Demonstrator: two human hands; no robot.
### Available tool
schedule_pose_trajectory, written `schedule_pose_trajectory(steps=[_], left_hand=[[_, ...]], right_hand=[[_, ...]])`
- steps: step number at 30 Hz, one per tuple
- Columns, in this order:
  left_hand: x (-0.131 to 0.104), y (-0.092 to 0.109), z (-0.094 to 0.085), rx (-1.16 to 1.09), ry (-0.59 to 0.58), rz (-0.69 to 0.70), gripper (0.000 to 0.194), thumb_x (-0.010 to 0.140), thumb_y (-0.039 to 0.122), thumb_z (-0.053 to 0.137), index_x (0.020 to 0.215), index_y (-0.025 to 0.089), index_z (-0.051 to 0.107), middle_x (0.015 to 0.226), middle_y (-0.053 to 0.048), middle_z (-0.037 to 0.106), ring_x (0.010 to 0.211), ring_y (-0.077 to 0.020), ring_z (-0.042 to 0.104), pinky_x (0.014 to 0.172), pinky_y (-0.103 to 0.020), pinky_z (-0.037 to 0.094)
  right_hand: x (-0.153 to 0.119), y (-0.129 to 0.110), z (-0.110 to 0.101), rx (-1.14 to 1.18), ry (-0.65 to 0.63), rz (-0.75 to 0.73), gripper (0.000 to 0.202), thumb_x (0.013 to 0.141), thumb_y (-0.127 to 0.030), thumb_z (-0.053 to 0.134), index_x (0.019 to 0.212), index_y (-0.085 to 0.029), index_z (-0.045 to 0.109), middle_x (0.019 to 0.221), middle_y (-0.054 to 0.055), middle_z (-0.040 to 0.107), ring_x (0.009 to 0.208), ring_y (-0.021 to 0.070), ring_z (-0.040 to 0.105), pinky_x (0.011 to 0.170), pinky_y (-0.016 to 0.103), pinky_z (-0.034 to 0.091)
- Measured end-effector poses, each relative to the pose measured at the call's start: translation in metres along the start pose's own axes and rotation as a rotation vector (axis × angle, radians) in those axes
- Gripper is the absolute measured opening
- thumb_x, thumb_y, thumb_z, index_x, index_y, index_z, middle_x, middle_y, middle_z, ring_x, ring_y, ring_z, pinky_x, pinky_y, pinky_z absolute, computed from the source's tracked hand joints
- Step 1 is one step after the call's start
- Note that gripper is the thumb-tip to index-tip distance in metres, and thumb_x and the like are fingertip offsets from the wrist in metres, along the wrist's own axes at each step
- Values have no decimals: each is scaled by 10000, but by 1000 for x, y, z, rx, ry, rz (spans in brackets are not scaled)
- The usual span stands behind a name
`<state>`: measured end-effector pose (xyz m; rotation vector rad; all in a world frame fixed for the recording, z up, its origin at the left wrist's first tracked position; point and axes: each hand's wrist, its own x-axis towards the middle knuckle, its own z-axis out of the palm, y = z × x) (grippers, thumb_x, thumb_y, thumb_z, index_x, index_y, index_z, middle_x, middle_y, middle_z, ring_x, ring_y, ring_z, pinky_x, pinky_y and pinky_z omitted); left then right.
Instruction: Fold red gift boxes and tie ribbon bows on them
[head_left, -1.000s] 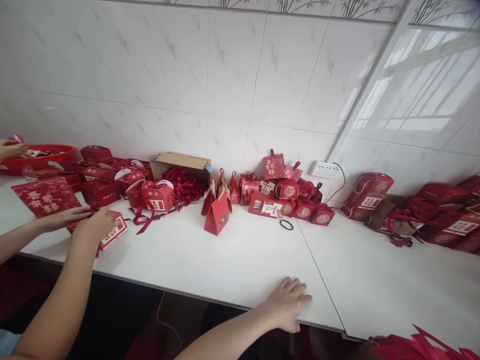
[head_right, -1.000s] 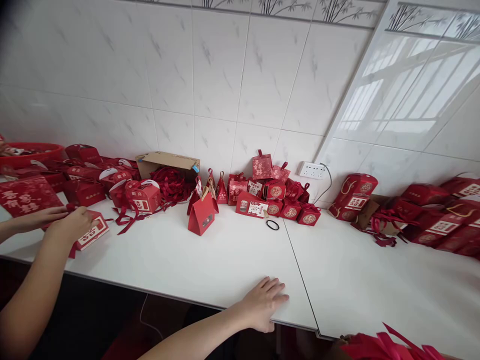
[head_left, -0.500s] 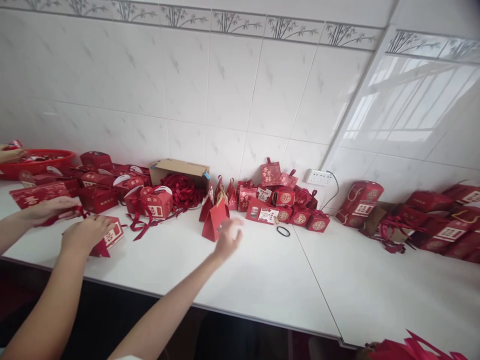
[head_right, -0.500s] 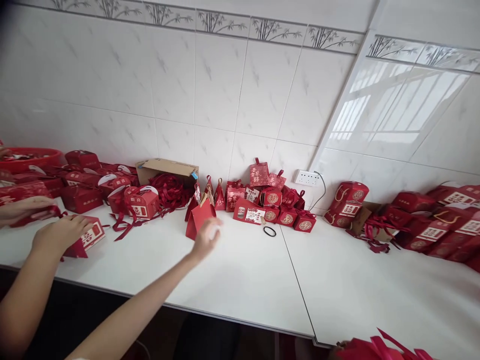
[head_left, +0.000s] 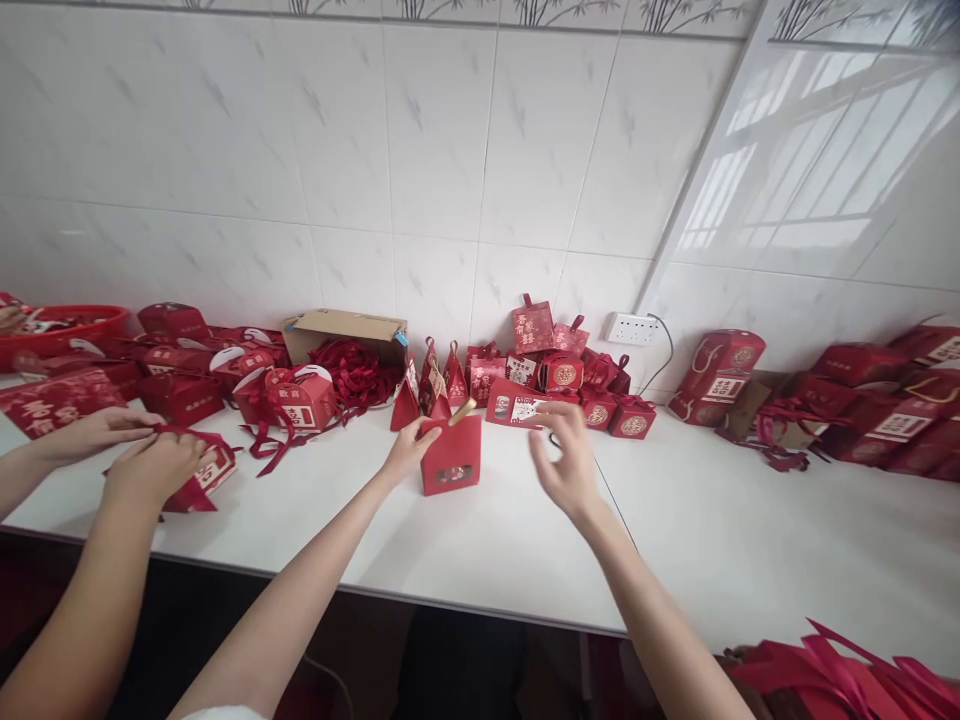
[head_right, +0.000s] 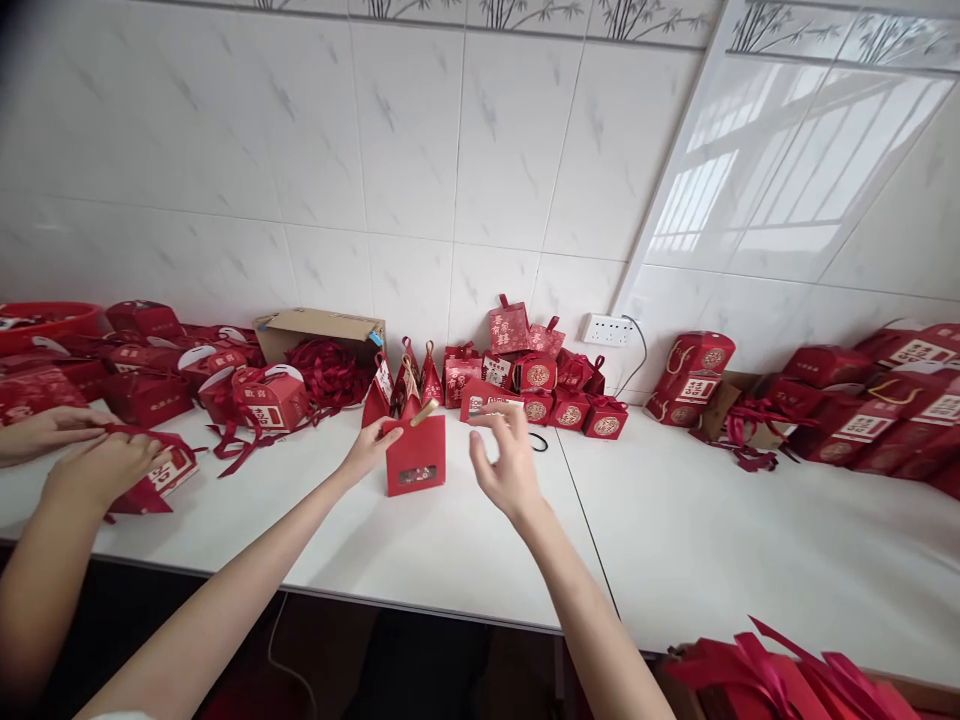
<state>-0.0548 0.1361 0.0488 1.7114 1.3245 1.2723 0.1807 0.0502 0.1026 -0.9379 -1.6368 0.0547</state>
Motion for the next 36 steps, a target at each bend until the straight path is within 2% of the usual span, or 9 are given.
schedule_pose_trajectory(steps=[6, 9, 12, 15, 18, 23, 29, 33, 36], left_hand=[[-35, 19, 45, -113, -181, 86, 338, 770, 521, 537, 756, 184, 547, 660, 12, 555, 631, -152, 530, 598, -260, 432], [-46, 22, 65, -179, -142, 96, 308, 806, 493, 515, 768, 188, 522, 662, 23, 527, 612, -136, 505, 583, -250, 419], [-47, 22, 73, -287, -92, 96, 288, 806, 469, 522, 762, 184, 503, 666, 21, 528, 614, -132, 506, 585, -250, 423], [-35, 29, 67, -313, -224, 137, 316, 792, 478, 536, 844, 166, 545, 785, -30, 615, 765, -177, 593, 695, -285, 469], [-18, 43, 62, -243, -293, 208, 357, 750, 448, 623, 963, 175, 535, 964, -72, 657, 942, -219, 625, 817, -328, 481], [-8, 55, 75, -245, -225, 340, 237, 780, 372, 630, 819, 199, 474, 787, 11, 604, 674, -126, 628, 638, -249, 500], [-17, 50, 82, -208, -128, 436, 139, 829, 321, 582, 815, 185, 556, 674, 20, 591, 606, -103, 589, 580, -209, 492], [-20, 50, 78, -214, -119, 501, 93, 833, 245, 568, 844, 181, 634, 804, -11, 636, 679, -100, 611, 625, -201, 511], [-21, 50, 76, -232, -159, 566, 210, 798, 158, 568, 981, 190, 666, 936, -37, 630, 800, -125, 630, 743, -243, 543]], right_hand=[[-23, 43, 41, 272, -60, 245, 178, 857, -346, 508, 993, -231, 497, 945, 60, 635, 913, 214, 624, 828, 403, 512], [-26, 45, 48, 449, 9, 299, 87, 870, -319, 495, 904, -240, 487, 743, -8, 634, 717, 174, 634, 761, 352, 514], [-25, 45, 45, 448, 65, 327, 120, 832, -335, 560, 888, -229, 551, 698, -13, 636, 673, 171, 621, 704, 324, 508], [-24, 51, 41, 395, 51, 352, 172, 796, -380, 610, 754, -215, 589, 697, 6, 659, 658, 172, 618, 652, 302, 503], [-24, 58, 40, 366, 10, 279, 208, 806, -380, 603, 695, -206, 581, 677, 5, 661, 633, 163, 607, 629, 285, 496], [-25, 64, 43, 282, 46, 123, 178, 874, -301, 535, 731, -201, 571, 685, 1, 632, 617, 140, 579, 605, 262, 472], [-31, 70, 45, 162, 125, -66, 83, 918, -159, 422, 913, -220, 479, 743, -13, 550, 612, 117, 531, 561, 239, 438], [-34, 75, 45, 87, 151, -239, 176, 898, -73, 421, 949, -236, 463, 818, 8, 487, 729, 137, 523, 634, 270, 457], [-37, 77, 46, 15, 152, -326, 299, 879, -17, 401, 1028, -258, 494, 894, 34, 448, 814, 158, 521, 682, 310, 472]])
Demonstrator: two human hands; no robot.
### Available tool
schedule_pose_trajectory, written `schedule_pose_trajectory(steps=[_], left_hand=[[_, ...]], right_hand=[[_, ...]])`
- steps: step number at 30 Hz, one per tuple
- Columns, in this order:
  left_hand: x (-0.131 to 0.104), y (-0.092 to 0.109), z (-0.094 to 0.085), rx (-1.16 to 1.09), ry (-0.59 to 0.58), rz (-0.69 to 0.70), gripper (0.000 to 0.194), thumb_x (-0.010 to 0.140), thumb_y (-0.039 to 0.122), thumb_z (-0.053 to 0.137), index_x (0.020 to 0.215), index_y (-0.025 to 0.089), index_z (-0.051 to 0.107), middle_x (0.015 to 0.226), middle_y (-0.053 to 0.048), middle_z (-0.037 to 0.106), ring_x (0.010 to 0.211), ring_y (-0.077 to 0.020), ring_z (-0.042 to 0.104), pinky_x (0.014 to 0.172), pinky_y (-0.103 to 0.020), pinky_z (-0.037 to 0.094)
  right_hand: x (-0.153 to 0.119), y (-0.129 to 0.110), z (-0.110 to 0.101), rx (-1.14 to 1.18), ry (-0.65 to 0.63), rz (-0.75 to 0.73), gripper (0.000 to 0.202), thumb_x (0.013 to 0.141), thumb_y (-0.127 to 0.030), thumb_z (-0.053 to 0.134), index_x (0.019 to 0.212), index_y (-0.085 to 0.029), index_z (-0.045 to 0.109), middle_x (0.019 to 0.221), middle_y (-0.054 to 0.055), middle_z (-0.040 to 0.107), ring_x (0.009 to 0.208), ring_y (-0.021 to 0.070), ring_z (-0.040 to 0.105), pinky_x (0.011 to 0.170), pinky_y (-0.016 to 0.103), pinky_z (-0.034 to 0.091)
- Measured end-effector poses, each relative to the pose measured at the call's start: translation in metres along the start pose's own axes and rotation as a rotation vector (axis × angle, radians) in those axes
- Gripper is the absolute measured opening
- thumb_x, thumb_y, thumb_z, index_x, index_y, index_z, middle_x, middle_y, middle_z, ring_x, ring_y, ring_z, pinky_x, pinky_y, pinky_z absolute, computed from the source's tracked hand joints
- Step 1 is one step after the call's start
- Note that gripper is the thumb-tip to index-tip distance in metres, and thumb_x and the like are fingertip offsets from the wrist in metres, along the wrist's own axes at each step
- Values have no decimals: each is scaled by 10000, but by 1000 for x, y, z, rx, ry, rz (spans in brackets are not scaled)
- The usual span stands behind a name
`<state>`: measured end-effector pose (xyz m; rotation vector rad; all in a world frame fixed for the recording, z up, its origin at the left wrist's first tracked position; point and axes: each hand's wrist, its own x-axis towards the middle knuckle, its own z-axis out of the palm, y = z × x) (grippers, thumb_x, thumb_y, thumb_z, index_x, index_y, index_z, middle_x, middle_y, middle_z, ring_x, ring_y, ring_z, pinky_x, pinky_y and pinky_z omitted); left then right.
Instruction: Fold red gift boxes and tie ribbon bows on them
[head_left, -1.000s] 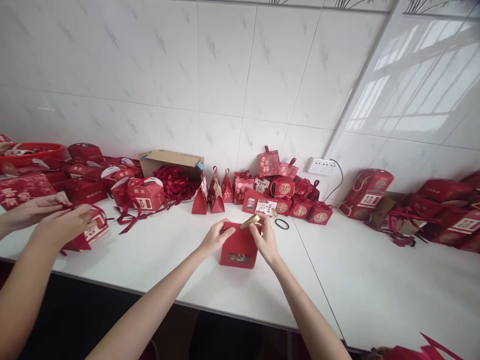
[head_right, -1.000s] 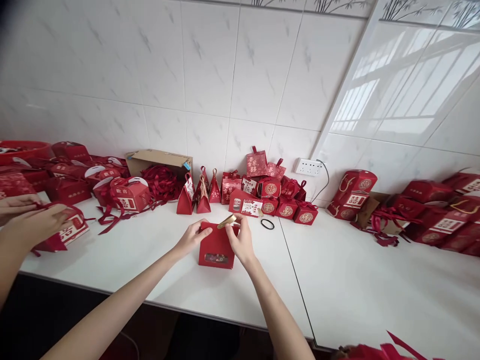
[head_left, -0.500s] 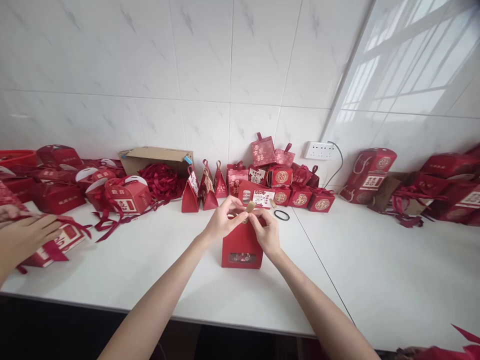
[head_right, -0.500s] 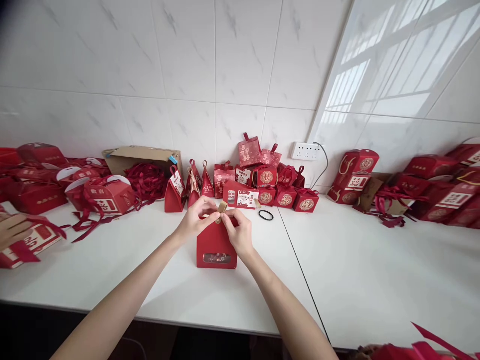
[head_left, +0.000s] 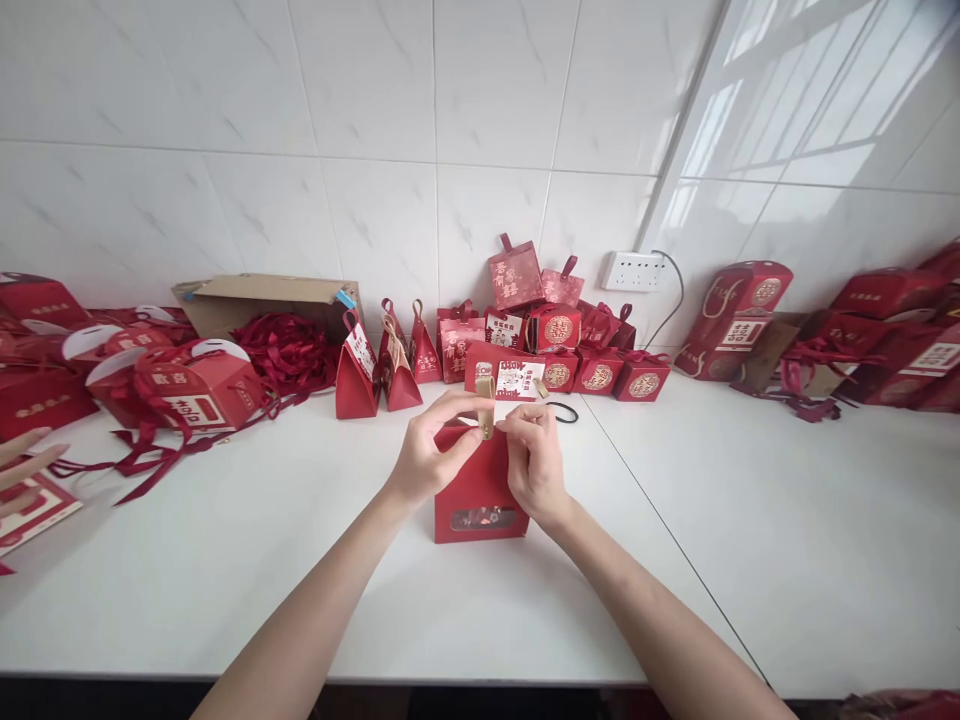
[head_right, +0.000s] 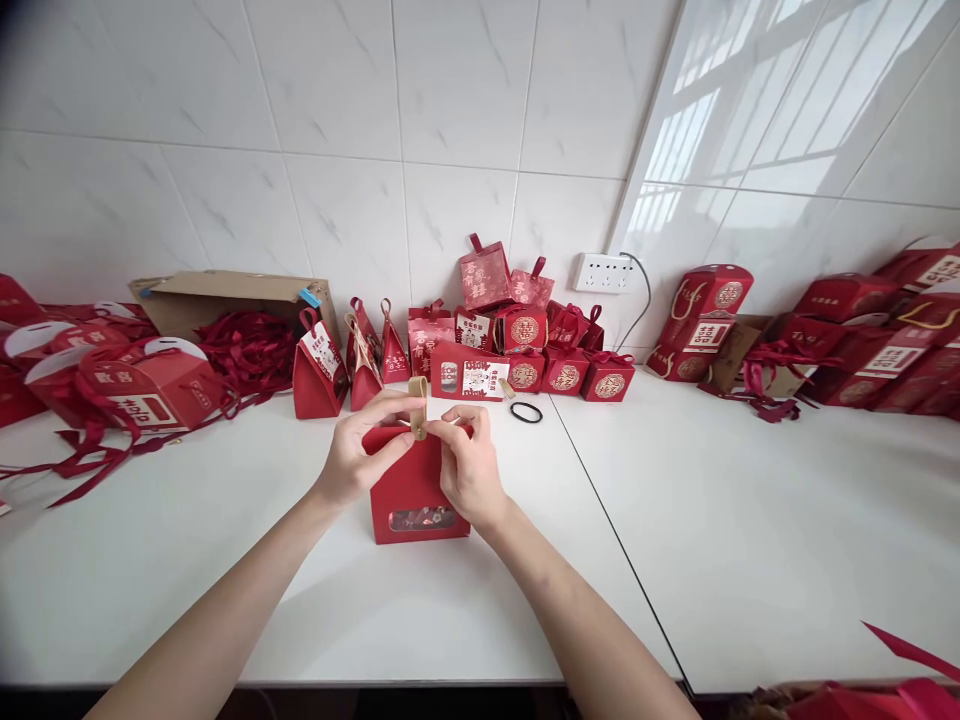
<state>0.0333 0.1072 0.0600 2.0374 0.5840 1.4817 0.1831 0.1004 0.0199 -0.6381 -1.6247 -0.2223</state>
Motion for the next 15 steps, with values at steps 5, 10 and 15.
schedule_pose_trajectory(steps=[5, 10, 15], left_hand=[[-3, 0, 0, 39, 0, 28, 355, 780, 100, 554, 1106, 209, 643, 1009, -38, 594, 770, -103, 626, 771, -250, 559], [-4, -1, 0, 85, 6, 30, 384, 790, 90, 547, 1143, 216, 631, 1034, -33, 591, 753, -82, 626, 764, -212, 557], [-3, -1, 0, 119, -3, 58, 386, 796, 97, 545, 1150, 220, 633, 1051, -40, 604, 786, -97, 625, 765, -215, 560]], right_hand=[[-1, -3, -2, -73, -38, -22, 410, 857, 19, 389, 1084, -281, 550, 936, 50, 419, 888, 177, 521, 711, 325, 490], [0, -5, -5, -70, -62, -32, 477, 850, 26, 373, 1116, -306, 588, 966, 53, 399, 917, 179, 518, 724, 326, 504], [1, -5, -6, -65, -86, -58, 476, 857, 24, 360, 1103, -311, 593, 953, 46, 399, 893, 171, 516, 727, 329, 504]])
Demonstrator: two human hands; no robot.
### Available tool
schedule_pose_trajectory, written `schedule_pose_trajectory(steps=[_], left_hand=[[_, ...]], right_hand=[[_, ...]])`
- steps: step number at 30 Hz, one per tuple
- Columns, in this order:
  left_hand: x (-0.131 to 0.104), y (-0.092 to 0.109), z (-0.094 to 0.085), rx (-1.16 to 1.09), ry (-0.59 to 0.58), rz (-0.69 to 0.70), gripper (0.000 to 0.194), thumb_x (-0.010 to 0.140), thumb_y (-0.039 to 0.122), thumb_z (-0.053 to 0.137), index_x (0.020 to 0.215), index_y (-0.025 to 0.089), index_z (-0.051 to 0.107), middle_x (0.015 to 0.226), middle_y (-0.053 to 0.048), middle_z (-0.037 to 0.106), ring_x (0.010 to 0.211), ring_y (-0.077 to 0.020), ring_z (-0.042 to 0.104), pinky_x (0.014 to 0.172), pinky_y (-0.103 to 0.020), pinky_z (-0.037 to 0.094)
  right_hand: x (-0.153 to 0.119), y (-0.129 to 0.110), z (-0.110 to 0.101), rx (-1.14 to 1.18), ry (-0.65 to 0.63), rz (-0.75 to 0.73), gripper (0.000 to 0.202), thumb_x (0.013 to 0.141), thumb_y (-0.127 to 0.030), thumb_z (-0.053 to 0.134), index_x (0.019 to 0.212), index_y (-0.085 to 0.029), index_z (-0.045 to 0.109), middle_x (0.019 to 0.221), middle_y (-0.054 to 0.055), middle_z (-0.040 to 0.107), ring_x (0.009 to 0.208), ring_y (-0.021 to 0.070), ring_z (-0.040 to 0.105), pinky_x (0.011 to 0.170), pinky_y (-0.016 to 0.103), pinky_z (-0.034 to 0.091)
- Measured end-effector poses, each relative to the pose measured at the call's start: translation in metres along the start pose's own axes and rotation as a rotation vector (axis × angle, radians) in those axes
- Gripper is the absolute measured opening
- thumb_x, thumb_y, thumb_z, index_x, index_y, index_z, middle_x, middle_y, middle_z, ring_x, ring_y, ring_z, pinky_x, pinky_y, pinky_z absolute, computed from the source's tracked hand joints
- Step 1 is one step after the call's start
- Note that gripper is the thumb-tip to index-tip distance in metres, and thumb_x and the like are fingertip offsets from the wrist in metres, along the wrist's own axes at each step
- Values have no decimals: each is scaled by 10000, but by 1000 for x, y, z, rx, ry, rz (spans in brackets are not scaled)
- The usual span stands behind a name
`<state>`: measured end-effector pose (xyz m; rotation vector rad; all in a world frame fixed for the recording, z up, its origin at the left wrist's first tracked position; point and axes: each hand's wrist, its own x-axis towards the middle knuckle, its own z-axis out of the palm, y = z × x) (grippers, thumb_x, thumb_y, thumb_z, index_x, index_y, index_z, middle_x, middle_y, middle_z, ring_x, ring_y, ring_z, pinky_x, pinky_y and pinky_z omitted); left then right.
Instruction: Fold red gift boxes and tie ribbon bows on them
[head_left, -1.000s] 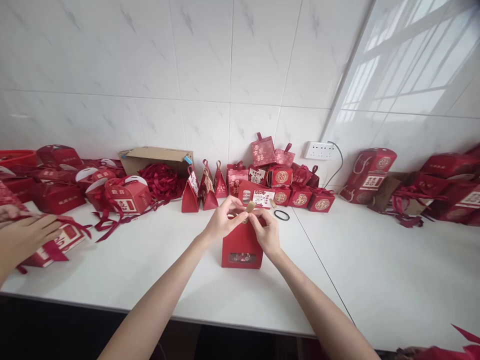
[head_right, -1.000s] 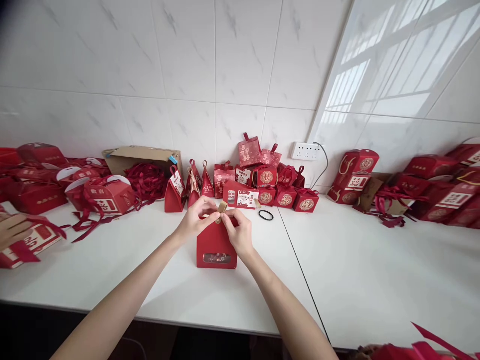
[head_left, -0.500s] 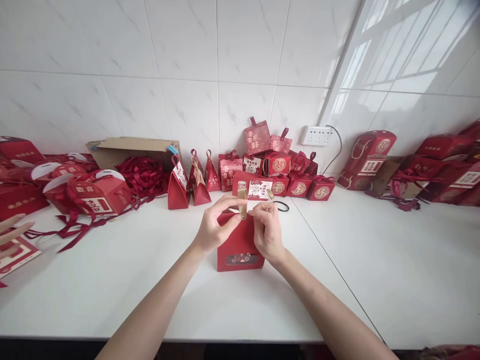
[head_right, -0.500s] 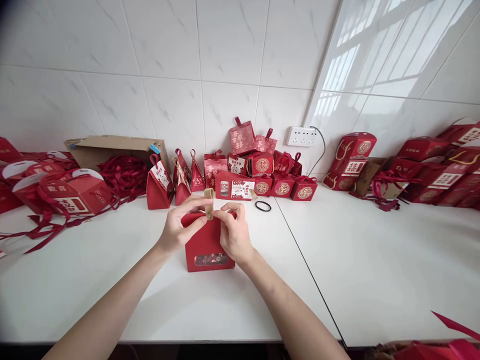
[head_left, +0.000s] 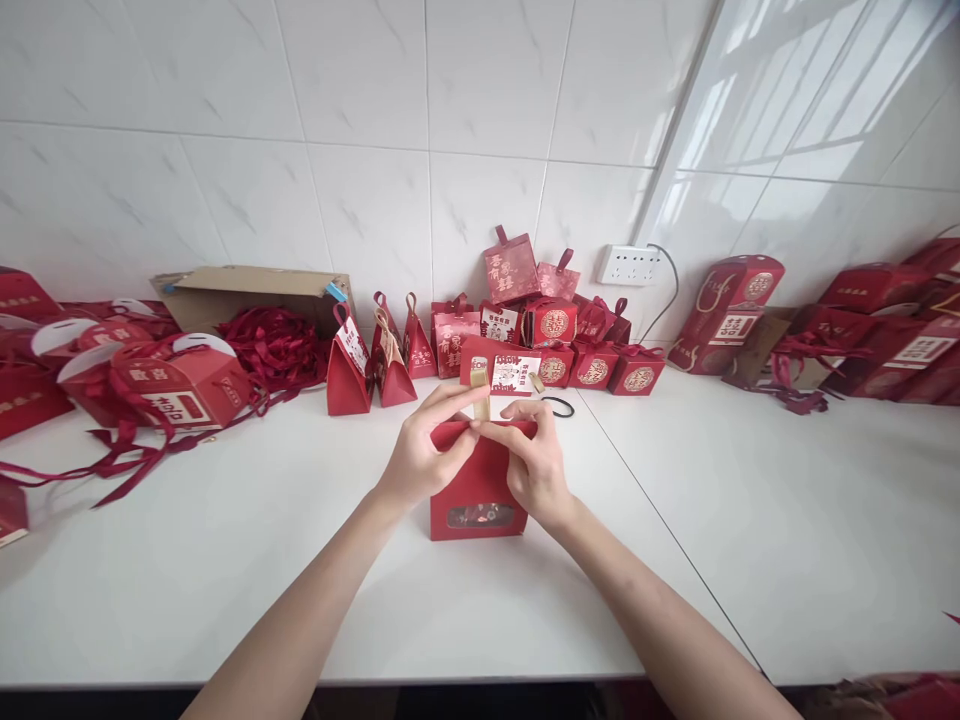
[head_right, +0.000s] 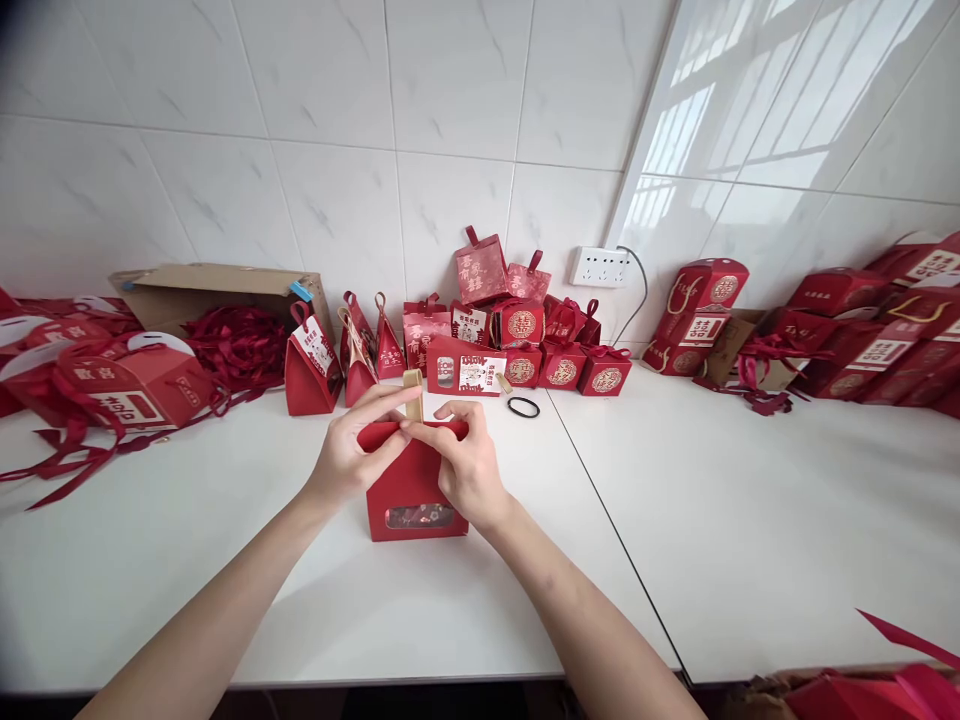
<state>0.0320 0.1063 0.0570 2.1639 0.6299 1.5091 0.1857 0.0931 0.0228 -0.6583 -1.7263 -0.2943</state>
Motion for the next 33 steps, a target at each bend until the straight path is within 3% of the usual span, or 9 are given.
schedule_pose_trajectory(steps=[5, 9, 16, 29, 33], left_hand=[[-2, 0, 0, 12, -5, -25, 392, 805, 108, 545, 1171, 224, 621, 1102, -41, 601, 808, -98, 635, 779, -213, 562], [-2, 0, 0, 15, 2, -32, 377, 810, 132, 549, 1170, 215, 622, 1120, -46, 601, 925, -129, 633, 790, -204, 559], [-2, 1, 0, 41, 8, -47, 370, 812, 156, 556, 1169, 222, 625, 1124, -51, 610, 941, -150, 632, 818, -242, 553], [-2, 1, 0, -35, -12, -86, 375, 808, 152, 560, 1170, 231, 622, 1105, -41, 591, 748, -83, 614, 753, -208, 551], [-2, 1, 0, -66, -17, -80, 364, 806, 167, 569, 1162, 223, 628, 1100, -51, 591, 811, -107, 624, 788, -236, 556]], right_hand=[[0, -4, -1, 67, 22, 109, 348, 869, -65, 442, 1157, -252, 502, 901, 48, 485, 847, 186, 518, 711, 357, 499], [2, -8, -2, 66, 14, 195, 226, 872, -137, 489, 1070, -237, 537, 808, 24, 521, 768, 182, 521, 672, 354, 489], [4, -8, 1, 41, 51, 245, 86, 872, -168, 508, 904, -231, 557, 768, 10, 541, 723, 166, 522, 649, 332, 481], [7, -11, -1, 91, 45, 322, 112, 874, -174, 492, 793, -222, 553, 709, -4, 518, 679, 154, 505, 614, 302, 460], [8, -12, -2, 125, 40, 359, 113, 855, -161, 508, 797, -221, 585, 704, -6, 519, 677, 148, 507, 617, 290, 457]])
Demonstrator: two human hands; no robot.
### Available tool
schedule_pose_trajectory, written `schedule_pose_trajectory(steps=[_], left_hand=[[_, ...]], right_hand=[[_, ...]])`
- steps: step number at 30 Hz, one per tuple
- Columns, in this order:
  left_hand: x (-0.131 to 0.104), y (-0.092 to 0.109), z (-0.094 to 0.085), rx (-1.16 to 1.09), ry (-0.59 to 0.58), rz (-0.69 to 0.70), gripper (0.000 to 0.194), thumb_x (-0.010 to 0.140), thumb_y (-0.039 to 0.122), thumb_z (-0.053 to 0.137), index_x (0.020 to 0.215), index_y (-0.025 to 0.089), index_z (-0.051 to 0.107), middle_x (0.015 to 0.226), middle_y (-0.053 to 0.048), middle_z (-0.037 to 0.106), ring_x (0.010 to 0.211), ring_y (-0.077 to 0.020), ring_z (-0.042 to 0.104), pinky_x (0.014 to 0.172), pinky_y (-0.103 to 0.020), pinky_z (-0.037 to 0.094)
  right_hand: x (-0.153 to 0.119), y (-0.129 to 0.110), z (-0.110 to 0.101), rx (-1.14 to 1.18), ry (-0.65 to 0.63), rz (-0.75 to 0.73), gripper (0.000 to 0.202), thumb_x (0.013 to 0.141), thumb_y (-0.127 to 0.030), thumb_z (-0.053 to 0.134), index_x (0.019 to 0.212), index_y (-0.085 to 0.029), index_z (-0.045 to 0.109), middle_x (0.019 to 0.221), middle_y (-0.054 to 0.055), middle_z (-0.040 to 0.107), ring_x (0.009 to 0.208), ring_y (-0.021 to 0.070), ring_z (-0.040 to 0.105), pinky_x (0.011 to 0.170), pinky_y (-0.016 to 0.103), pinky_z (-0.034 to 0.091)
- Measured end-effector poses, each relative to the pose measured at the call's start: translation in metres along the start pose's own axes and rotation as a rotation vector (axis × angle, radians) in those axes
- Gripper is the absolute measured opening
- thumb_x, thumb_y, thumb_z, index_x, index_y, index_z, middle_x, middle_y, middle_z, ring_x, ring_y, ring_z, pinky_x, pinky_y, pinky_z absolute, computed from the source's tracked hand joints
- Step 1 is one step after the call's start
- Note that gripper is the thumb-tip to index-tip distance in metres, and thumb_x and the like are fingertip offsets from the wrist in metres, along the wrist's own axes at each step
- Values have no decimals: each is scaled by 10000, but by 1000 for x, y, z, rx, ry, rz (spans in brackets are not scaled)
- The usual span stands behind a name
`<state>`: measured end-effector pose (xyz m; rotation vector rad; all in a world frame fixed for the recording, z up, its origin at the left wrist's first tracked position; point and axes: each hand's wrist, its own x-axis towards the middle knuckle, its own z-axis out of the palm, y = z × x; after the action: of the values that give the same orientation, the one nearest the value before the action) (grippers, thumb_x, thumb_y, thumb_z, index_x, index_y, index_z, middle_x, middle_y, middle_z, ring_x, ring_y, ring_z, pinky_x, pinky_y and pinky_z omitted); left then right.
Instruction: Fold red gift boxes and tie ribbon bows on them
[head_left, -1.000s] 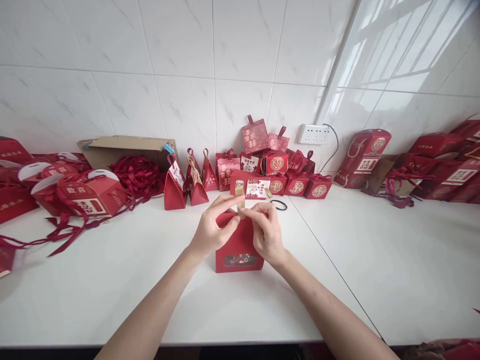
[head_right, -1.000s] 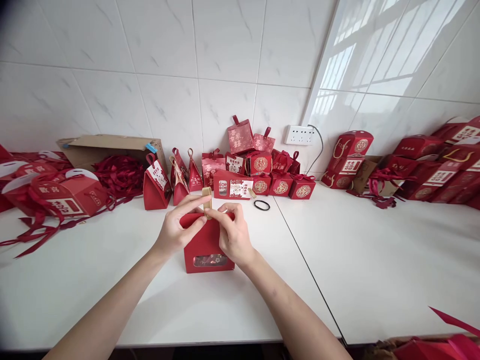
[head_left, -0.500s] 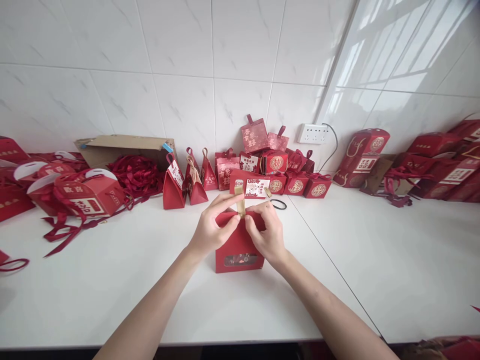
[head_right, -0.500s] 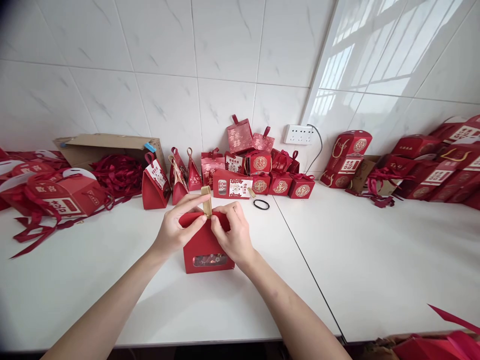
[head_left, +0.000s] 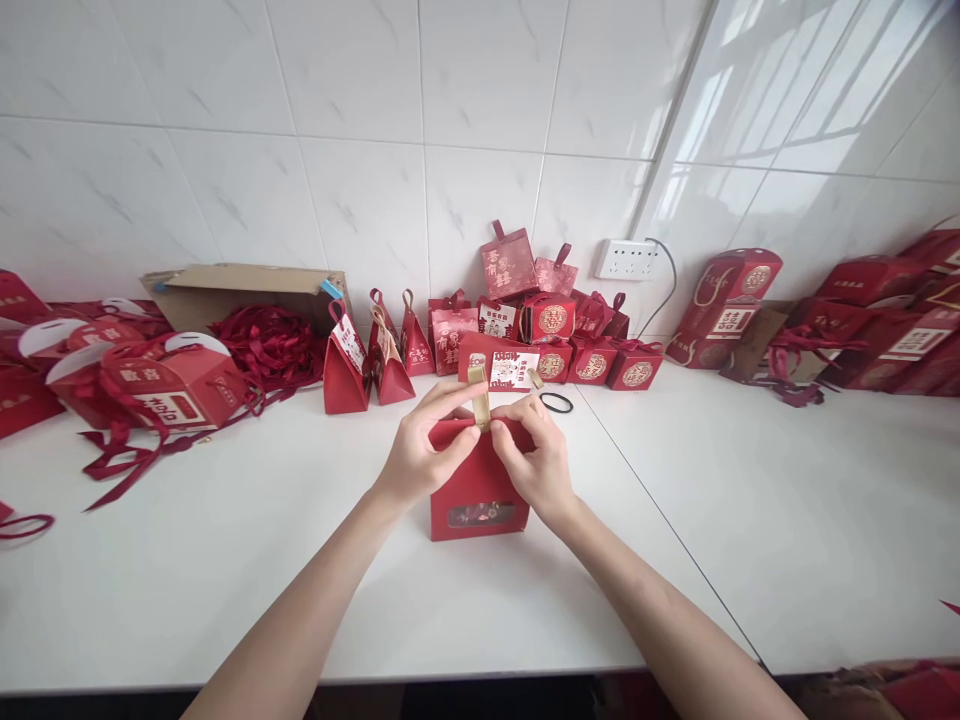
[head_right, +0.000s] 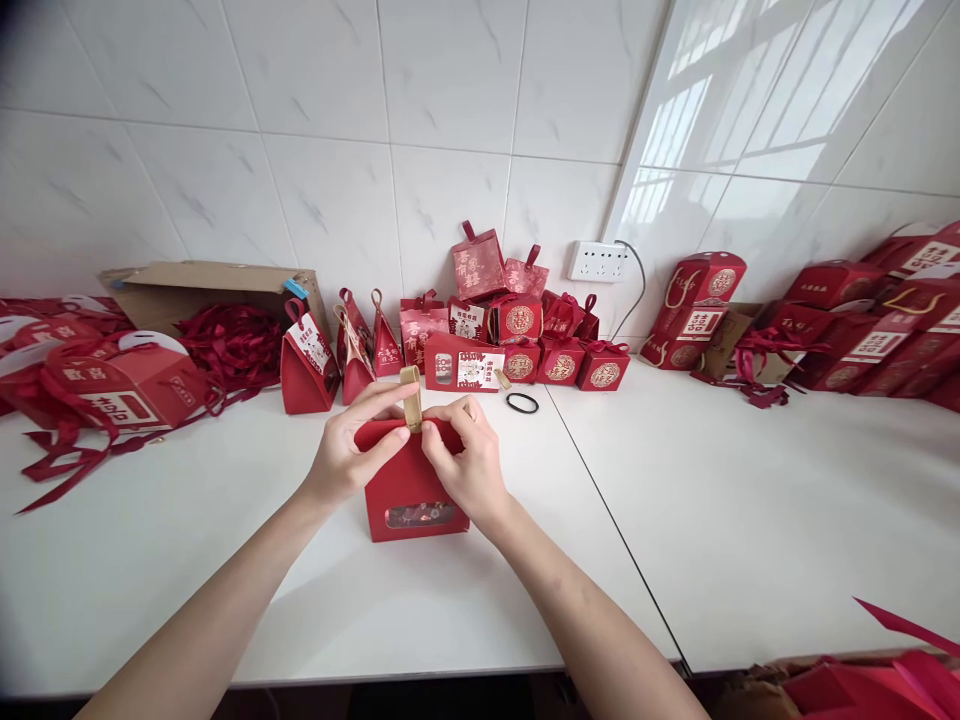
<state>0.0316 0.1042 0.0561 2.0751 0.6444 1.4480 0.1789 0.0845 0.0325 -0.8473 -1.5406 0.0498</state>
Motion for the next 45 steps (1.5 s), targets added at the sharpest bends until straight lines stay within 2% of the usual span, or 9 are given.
schedule_pose_trajectory(steps=[3, 10, 14, 17, 20, 32, 38, 45], left_hand=[[1, 0, 0, -26, 15, -25, 342, 808, 185, 579, 1142, 219, 641, 1058, -53, 602, 860, -125, 626, 786, -236, 558], [1, -4, 0, -79, 4, -153, 308, 793, 227, 604, 1097, 207, 646, 893, -32, 636, 681, -106, 614, 637, -217, 549], [-1, -4, 3, -93, 52, -123, 415, 777, 217, 618, 1187, 209, 555, 879, -32, 663, 748, -138, 641, 725, -274, 557], [-1, -3, 6, -138, 85, -137, 501, 758, 203, 633, 1230, 211, 469, 780, 0, 665, 762, -148, 657, 755, -295, 554], [-1, -3, 8, -153, 112, -156, 490, 748, 191, 634, 1204, 207, 455, 709, 29, 645, 738, -138, 656, 752, -284, 547], [-3, -4, 9, -93, 143, -167, 334, 735, 216, 644, 1049, 193, 534, 750, 5, 662, 747, -152, 655, 755, -299, 541], [-6, -4, 10, -39, 195, -172, 251, 730, 227, 659, 966, 182, 586, 778, -11, 679, 765, -158, 663, 742, -284, 549], [-5, -4, 9, -59, 190, -201, 230, 712, 251, 679, 919, 174, 613, 816, -30, 695, 796, -176, 676, 750, -292, 561]], right_hand=[[0, -1, 0, 15, 0, 44, 120, 843, -157, 511, 774, -220, 586, 701, -6, 527, 677, 148, 511, 621, 287, 455], [4, -3, -4, 66, -66, 118, 120, 822, -173, 522, 738, -216, 595, 697, -7, 552, 685, 150, 528, 634, 284, 458], [5, -3, -6, 94, -74, 129, 124, 800, -157, 521, 730, -218, 604, 697, -9, 572, 690, 154, 542, 648, 288, 462], [5, -2, -6, 105, -69, 133, 125, 795, -154, 516, 738, -218, 607, 707, -8, 582, 697, 154, 551, 655, 287, 464], [4, -2, -7, 114, -74, 130, 122, 804, -164, 507, 747, -213, 603, 724, -1, 584, 701, 153, 553, 655, 288, 464], [3, -4, -6, 85, -71, 126, 124, 818, -180, 516, 702, -213, 542, 699, -9, 560, 663, 143, 529, 630, 276, 451], [4, -4, -6, 95, -80, 120, 129, 813, -163, 502, 697, -213, 528, 698, -12, 557, 661, 140, 522, 631, 270, 444], [5, -4, -7, 93, -105, 132, 125, 809, -162, 502, 695, -213, 516, 701, -13, 552, 658, 140, 518, 627, 269, 438]])
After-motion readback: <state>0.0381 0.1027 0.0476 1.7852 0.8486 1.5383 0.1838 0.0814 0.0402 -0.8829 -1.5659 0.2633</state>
